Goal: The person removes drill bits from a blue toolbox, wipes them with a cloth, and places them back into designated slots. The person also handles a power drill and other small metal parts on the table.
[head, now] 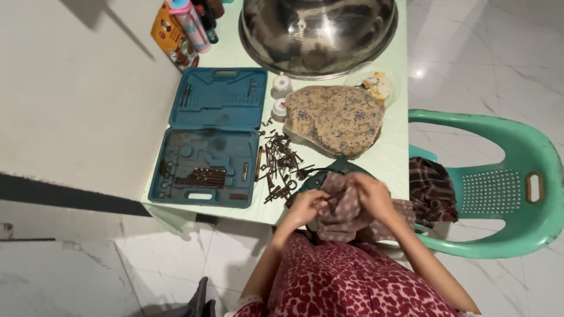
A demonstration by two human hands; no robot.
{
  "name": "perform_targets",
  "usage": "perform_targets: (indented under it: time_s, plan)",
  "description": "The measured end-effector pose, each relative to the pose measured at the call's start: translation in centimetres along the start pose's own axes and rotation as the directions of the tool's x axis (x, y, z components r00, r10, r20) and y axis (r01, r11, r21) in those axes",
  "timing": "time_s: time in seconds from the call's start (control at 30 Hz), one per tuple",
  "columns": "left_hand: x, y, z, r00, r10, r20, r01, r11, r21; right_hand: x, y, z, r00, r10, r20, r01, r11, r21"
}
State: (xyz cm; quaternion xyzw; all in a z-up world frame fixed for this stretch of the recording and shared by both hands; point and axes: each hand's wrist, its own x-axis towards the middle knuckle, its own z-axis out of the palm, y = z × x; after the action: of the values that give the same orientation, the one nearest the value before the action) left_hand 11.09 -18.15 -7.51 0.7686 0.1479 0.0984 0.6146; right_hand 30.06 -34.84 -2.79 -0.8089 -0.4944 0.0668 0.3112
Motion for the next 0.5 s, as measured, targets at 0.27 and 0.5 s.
perform_targets:
  time_s: [0.27, 0.5]
  plan:
    - [0.5, 2.0, -1.6, 0.971, -0.235, -0.04, 0.221, 0.949, -0.224, 1.6, -0.6, -10.6, 0.847, 0.114, -0.52, -0.205, 0.971, -0.121]
    - [0.2, 2.5, -0.9, 0.968, -0.242, -0.073, 0.198, 0.905, -0.376, 0.4, -0.9, -1.0, 0.996, -0.075, -0.043, 0.066, 0.98, -0.189]
